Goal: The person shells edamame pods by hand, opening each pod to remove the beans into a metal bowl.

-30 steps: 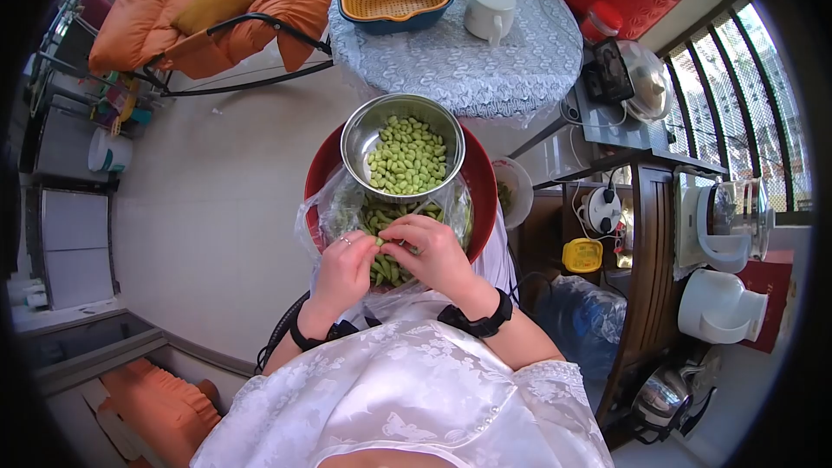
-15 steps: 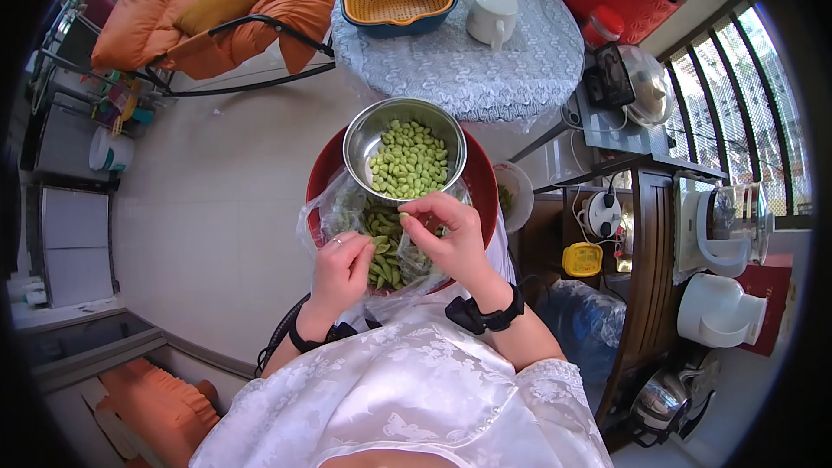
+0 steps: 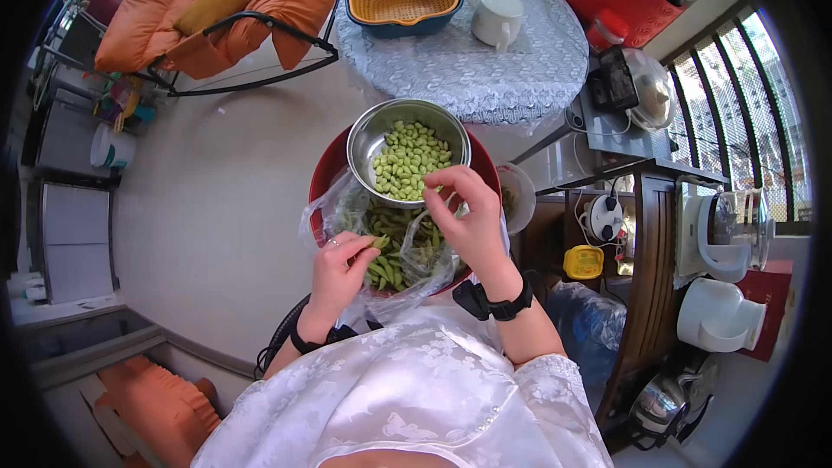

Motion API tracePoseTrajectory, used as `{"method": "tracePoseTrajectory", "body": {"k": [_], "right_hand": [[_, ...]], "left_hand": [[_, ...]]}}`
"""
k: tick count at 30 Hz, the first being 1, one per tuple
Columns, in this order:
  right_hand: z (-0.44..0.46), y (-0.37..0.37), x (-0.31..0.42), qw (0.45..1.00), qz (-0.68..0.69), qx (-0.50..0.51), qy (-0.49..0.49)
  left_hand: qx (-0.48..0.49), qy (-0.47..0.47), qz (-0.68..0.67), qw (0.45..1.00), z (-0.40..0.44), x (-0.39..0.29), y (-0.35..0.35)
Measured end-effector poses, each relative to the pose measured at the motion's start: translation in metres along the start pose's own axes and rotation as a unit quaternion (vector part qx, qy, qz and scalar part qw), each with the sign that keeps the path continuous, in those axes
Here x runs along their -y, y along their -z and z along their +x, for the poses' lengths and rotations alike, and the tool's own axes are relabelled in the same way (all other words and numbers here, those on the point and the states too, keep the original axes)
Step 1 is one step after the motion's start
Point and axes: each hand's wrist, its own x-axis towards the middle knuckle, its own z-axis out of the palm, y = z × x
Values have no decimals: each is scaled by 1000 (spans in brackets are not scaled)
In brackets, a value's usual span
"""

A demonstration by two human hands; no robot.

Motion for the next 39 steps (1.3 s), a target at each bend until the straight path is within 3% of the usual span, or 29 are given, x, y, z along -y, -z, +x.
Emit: {"method": "tracePoseTrajectory", "body": {"k": [2, 4, 7, 9, 12, 14, 16, 18, 20, 24, 30, 33, 35, 36, 38, 39], "right_hand": [[-13, 7, 22, 984, -60, 161, 35], [-25, 5, 39, 971, -55, 230, 33], [-43, 6, 20, 970, -24, 242, 23], [-44, 15, 16, 969, -14, 244, 36], [-39, 43, 19, 986, -49, 155, -37], [-39, 58, -2, 998, 42, 20, -47], [-36, 76, -20, 986, 67, -94, -122], [-35, 100, -68, 983, -22, -140, -117], [-36, 115, -103, 978, -79, -140, -129], [-34, 112, -126, 957, -207, -136, -150], [-31, 74, -75, 981, -80, -153, -87], [-35, 58, -38, 990, -53, -124, -41], [-36, 45, -10, 995, -68, -69, 4], [-40, 40, -1, 998, -55, -21, -4], [-42, 29, 19, 993, -58, 71, -74], [-43, 20, 21, 991, -41, 98, -86]], "left_hand": [[18, 26, -21, 999, 2, -8, 3], [94, 75, -85, 989, 7, -20, 7], [161, 54, -130, 977, 12, -21, 5], [156, 66, -142, 975, 15, -27, 5], [120, 67, -108, 985, 21, -23, 5], [88, 56, -63, 993, 23, -5, 5], [46, -37, 85, 995, 25, 15, 4], [61, -28, 92, 993, 22, 14, 2], [138, -68, 200, 968, 20, 11, 0], [136, -81, 272, 949, 12, 18, -17], [129, -27, 310, 942, 11, 20, -26], [103, -13, 284, 953, 14, 15, -24], [72, 3, 153, 986, 16, 15, -16], [74, 2, 152, 986, 16, 10, -13], [51, 121, -76, 988, 16, -1, -6], [49, 121, -75, 989, 16, -9, -2]]}}
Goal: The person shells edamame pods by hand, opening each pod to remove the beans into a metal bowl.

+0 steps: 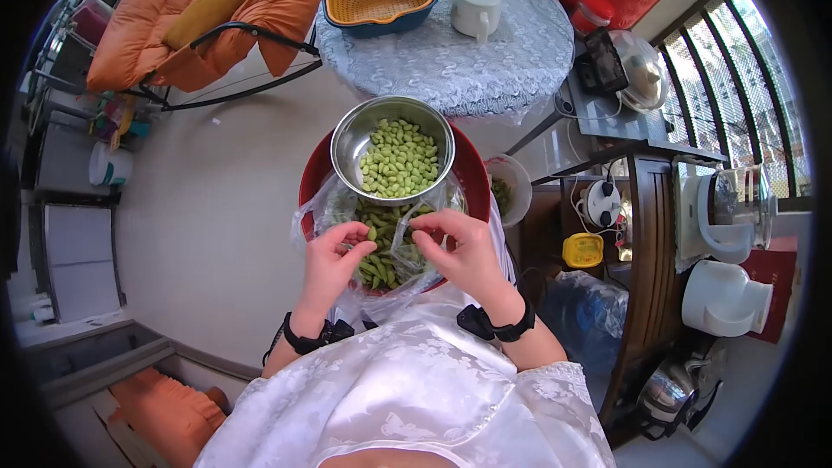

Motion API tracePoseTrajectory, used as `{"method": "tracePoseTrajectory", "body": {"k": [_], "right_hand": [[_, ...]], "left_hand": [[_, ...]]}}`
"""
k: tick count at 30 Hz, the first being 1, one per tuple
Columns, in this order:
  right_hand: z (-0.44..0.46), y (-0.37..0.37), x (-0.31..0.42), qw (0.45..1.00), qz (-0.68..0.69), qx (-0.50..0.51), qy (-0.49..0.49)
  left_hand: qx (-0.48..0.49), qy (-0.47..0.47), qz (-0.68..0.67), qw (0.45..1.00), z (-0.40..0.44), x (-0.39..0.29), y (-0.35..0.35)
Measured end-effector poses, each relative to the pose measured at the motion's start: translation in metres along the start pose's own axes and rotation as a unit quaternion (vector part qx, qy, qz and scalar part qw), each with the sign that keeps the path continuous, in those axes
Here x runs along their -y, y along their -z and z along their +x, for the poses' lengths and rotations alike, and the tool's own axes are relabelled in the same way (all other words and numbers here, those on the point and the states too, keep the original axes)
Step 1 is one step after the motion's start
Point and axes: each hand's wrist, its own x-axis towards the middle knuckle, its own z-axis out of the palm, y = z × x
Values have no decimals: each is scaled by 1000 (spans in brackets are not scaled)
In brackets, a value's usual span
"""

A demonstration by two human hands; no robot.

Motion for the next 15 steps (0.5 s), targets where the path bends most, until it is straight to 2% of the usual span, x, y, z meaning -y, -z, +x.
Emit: {"method": "tracePoseTrajectory", "body": {"k": [2, 6, 15], "right_hand": [[1, -18, -4, 998, 53, 30, -21], [5, -33, 0, 995, 69, 62, -46], [1, -39, -19, 978, 155, 65, -125]], "left_hand": [[0, -21, -20, 1000, -5, -13, 2], [-19, -74, 3, 997, -11, -18, -5], [-60, -125, 42, 989, -15, -18, -12]]}}
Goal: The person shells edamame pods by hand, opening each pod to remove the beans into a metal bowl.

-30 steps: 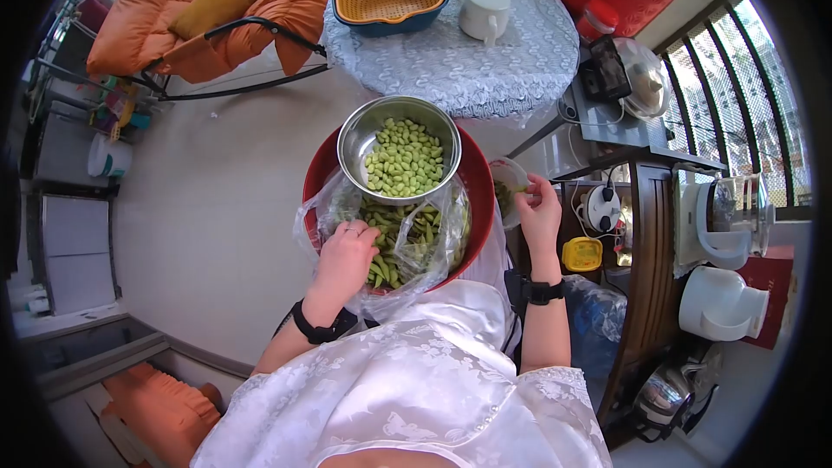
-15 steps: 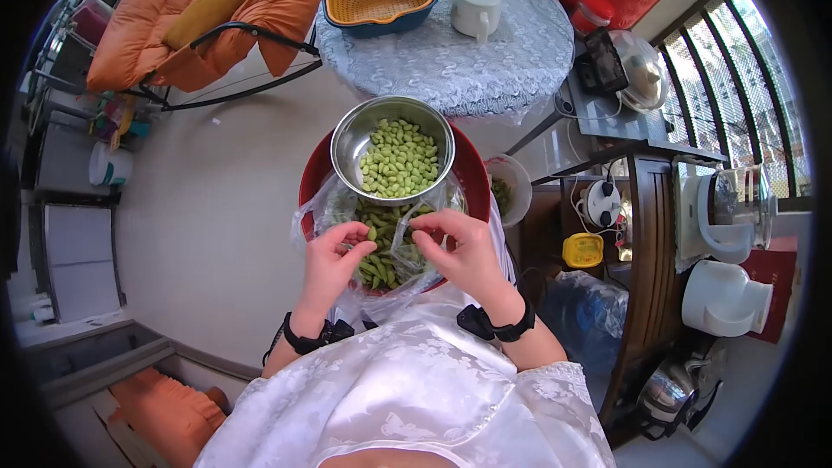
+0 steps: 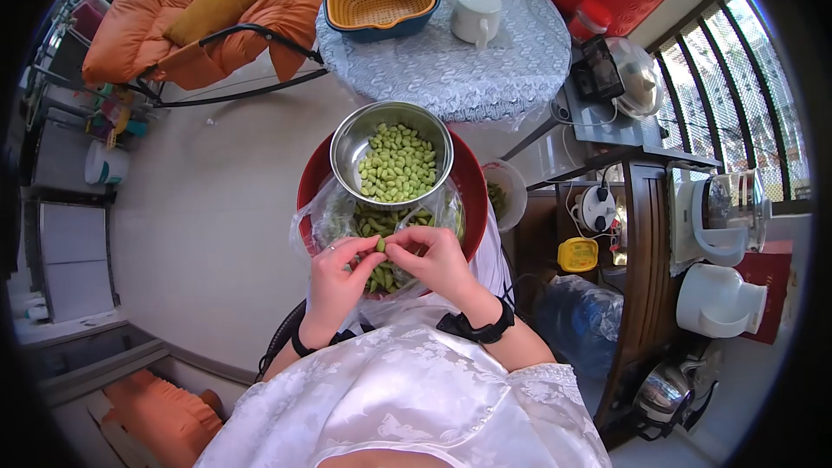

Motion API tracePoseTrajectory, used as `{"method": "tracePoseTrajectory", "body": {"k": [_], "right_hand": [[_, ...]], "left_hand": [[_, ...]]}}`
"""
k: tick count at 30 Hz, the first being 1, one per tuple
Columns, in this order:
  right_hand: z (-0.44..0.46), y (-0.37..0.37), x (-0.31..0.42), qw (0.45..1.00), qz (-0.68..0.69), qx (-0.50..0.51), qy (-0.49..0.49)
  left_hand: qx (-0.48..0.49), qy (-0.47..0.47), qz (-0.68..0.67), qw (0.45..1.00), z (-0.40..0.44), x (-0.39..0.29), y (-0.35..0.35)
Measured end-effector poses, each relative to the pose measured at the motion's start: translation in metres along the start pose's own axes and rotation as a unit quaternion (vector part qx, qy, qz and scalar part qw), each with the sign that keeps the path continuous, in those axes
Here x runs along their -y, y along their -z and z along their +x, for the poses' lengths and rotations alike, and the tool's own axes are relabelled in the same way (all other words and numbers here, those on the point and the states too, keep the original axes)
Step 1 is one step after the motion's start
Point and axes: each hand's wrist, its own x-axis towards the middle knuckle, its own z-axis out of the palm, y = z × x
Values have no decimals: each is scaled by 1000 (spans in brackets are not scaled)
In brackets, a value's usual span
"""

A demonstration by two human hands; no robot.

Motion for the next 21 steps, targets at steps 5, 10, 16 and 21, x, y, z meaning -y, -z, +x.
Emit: {"method": "tracePoseTrajectory", "body": {"k": [5, 10, 16, 21], "right_hand": [[1, 1, -6, 1000, 9, 8, -4], [2, 1, -6, 1000, 15, 17, -10], [3, -4, -7, 999, 25, 28, -4], [3, -9, -7, 997, 79, 20, 8]], "left_hand": [[6, 33, -22, 999, -2, 1, -2], [3, 32, -17, 999, -3, 0, -2], [1, 28, -12, 1000, -4, -1, -1], [3, 16, -11, 1000, -3, -3, 0]]}}
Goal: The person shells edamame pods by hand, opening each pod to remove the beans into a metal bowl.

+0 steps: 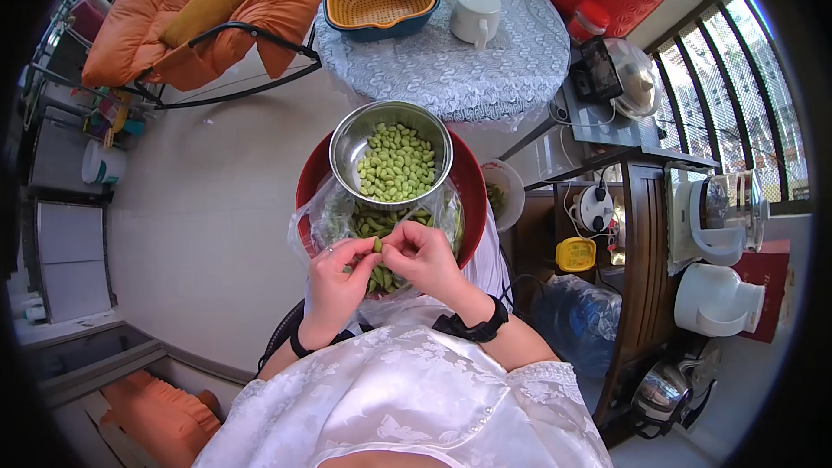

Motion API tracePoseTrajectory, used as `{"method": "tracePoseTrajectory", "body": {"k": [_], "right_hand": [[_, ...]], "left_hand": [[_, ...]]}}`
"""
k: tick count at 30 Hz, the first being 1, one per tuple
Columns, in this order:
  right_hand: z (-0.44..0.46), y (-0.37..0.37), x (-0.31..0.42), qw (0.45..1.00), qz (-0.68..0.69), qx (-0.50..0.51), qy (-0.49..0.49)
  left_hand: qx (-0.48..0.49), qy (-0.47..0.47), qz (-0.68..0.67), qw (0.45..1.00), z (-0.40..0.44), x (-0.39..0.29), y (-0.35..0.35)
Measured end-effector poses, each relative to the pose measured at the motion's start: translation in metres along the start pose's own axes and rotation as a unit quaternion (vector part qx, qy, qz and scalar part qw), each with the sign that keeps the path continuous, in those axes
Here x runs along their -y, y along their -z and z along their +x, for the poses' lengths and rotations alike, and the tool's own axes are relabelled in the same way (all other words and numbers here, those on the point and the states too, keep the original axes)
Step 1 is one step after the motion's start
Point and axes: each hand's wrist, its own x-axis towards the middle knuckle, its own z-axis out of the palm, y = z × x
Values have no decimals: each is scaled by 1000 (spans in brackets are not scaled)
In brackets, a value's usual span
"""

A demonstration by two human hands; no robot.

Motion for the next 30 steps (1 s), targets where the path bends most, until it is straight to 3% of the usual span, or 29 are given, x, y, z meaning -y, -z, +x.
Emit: {"method": "tracePoseTrajectory", "body": {"k": [20, 30], "right_hand": [[4, -10, -11, 999, 33, -22, 13], [8, -16, -21, 997, 41, -58, 16]], "left_hand": [[-54, -105, 92, 989, 3, 4, -6], [-48, -74, 63, 994, 5, 4, -8]]}}
